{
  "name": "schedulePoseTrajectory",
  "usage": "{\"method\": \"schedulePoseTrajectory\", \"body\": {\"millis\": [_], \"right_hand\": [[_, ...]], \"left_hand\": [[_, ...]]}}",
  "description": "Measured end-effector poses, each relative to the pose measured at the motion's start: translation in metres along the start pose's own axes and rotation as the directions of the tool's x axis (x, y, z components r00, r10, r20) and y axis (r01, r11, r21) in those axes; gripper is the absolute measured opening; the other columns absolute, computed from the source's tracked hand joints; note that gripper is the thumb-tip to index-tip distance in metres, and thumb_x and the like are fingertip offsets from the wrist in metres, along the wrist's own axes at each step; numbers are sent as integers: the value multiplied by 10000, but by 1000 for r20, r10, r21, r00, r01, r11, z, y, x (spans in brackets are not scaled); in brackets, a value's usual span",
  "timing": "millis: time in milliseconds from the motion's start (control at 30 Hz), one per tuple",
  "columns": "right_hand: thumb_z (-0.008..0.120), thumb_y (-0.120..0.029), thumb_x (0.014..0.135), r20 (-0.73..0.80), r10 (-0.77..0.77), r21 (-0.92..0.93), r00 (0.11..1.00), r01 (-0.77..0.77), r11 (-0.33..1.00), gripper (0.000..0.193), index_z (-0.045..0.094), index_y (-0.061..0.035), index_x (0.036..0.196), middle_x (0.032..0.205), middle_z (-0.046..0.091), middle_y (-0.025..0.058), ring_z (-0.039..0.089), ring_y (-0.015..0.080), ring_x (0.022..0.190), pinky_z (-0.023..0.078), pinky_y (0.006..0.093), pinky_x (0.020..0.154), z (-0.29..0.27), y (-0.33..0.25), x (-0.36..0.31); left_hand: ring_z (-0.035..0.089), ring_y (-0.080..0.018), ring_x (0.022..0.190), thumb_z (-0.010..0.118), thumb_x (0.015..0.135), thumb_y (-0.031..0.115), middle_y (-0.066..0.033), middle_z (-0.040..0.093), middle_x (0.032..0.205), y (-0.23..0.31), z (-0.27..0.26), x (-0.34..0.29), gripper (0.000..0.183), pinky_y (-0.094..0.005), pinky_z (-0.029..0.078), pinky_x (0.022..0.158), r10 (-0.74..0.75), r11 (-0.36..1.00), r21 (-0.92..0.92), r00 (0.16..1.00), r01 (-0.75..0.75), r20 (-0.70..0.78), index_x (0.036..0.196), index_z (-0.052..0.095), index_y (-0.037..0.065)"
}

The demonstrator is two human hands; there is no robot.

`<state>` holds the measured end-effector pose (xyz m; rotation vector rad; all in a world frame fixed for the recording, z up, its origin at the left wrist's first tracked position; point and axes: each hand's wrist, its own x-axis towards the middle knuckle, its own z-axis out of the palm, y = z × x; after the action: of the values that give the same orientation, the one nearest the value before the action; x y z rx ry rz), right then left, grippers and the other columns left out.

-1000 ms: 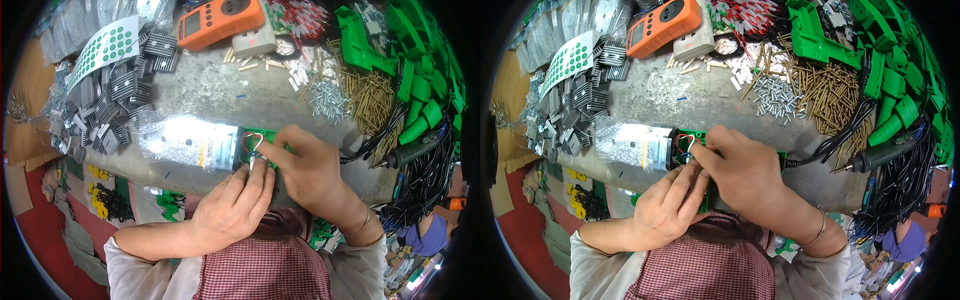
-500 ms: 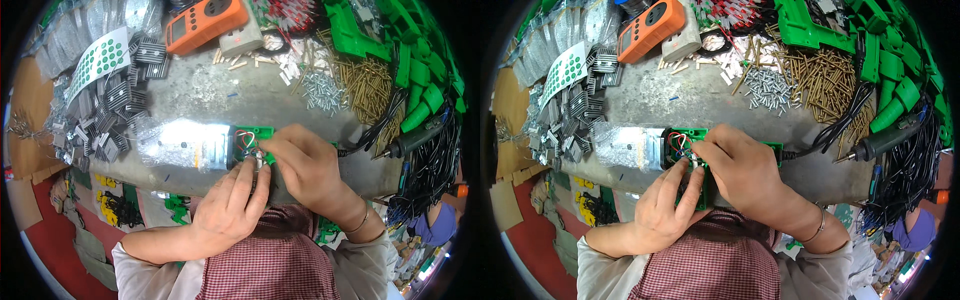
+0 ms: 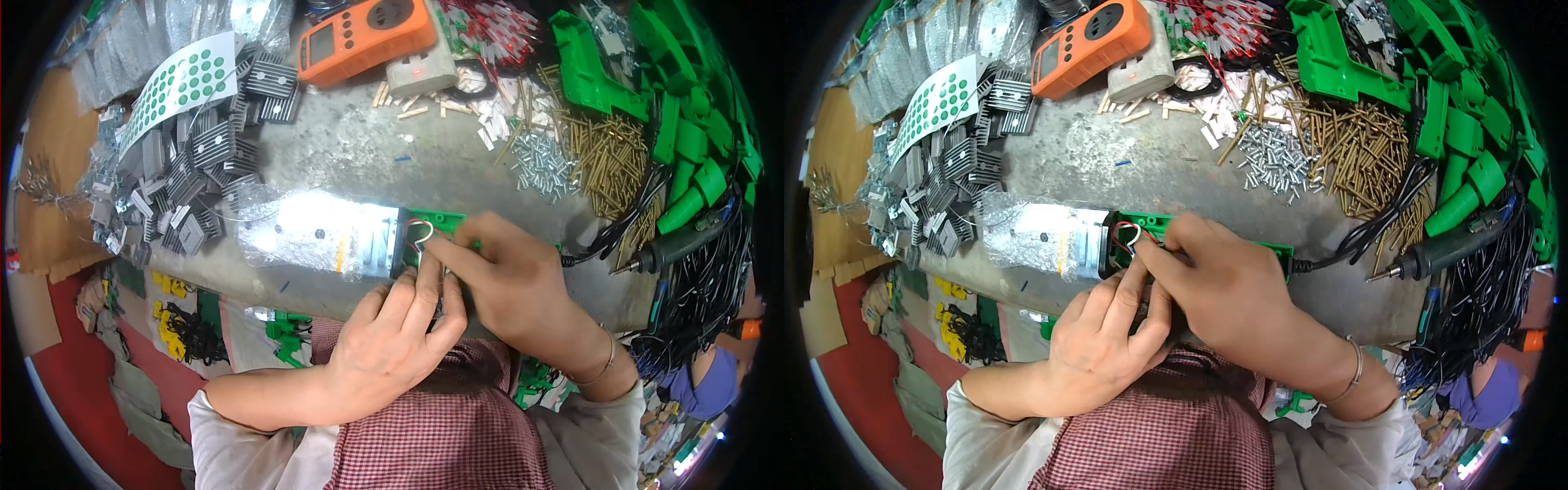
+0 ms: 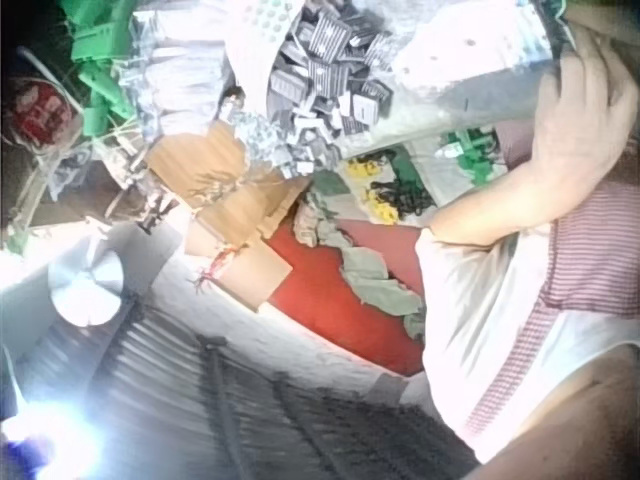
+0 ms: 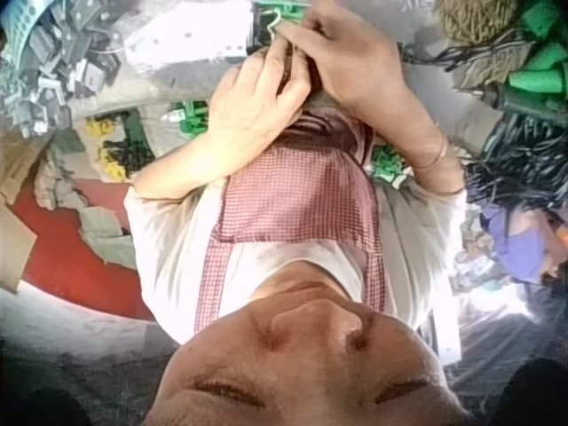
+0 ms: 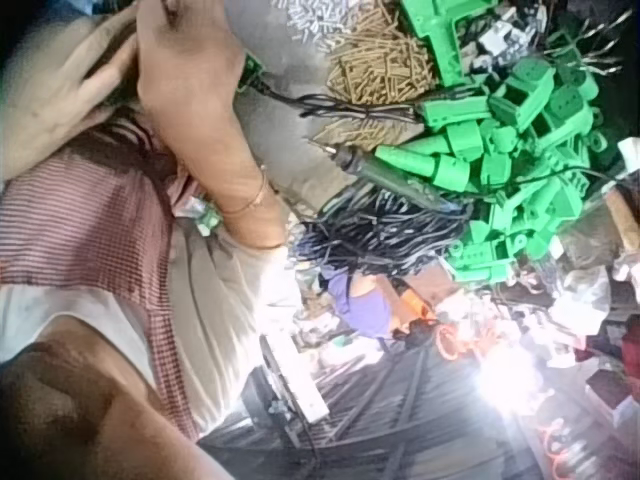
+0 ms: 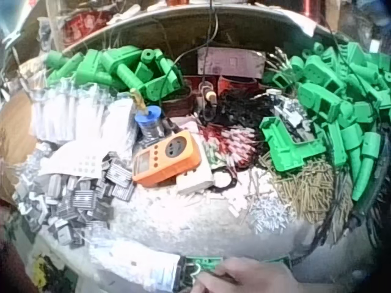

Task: Assembling and soldering components into a green plastic handheld device.

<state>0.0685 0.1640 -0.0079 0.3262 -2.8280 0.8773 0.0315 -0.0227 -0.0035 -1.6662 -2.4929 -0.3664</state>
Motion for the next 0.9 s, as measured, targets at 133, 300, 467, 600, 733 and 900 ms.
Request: {"method": "schedulePoseTrajectory", "body": {"millis": [133, 300, 467, 600, 733, 900], "right_hand": [[675, -152, 740, -13, 121, 10, 993, -121, 993, 417, 689, -125, 1156, 871, 515, 39, 604, 184, 727, 493, 312, 527, -8, -8, 1], [654, -111, 769, 116, 157, -95, 981, -147, 985, 357, 674, -96, 1124, 901, 511, 71, 606, 237, 756, 506, 359, 573, -8, -16, 15], [654, -165, 759, 161, 74, -240, 984, -34, 970, 281, 670, -92, 1031, 909, 517, 59, 612, 218, 788, 522, 332, 548, -9, -16, 16], [654, -177, 746, 82, -64, -238, 995, 82, 968, 194, 665, -69, 907, 919, 532, 51, 632, 201, 796, 545, 320, 534, -4, -4, 8], [648, -187, 754, 66, -12, -60, 998, 16, 998, 198, 666, -66, 909, 929, 541, 48, 639, 198, 805, 551, 320, 549, -8, 4, 14], [659, -183, 750, 154, 13, -163, 988, 12, 987, 268, 658, -97, 1003, 957, 524, 70, 633, 253, 825, 539, 365, 596, -7, -3, 21]], "left_hand": [[615, -240, 898, 573, 776, 171, -233, 630, 1178, 1, -1, 4, 366, -279, 496, 691, 6, 1000, 23, 1000, -6, 2, 1104, 588, 9], [618, -243, 899, 582, 768, 166, -232, 625, 1178, 1, 0, 1, 368, -285, 507, 698, 4, 1000, -5, 1000, -4, 14, 1102, 599, 12], [617, -249, 904, 590, 764, 168, -234, 618, 1178, 3, -4, 1, 376, -296, 518, 709, 14, 1000, -5, 1000, -14, 17, 1103, 604, 6], [620, -259, 923, 596, 770, 158, -241, 613, 1179, 2, -3, 4, 375, -303, 532, 716, -13, 999, -33, 999, 14, 35, 1113, 599, 3], [620, -264, 933, 630, 769, 170, -240, 609, 1188, 2, -5, 7, 396, -304, 542, 728, 4, 1000, -21, 998, -2, 67, 1127, 595, 3], [604, -287, 900, 754, 673, 235, -242, 582, 1237, 3, -8, 7, 546, -333, 539, 707, -31, 995, -91, 997, 37, 66, 1148, 608, 10]]}}
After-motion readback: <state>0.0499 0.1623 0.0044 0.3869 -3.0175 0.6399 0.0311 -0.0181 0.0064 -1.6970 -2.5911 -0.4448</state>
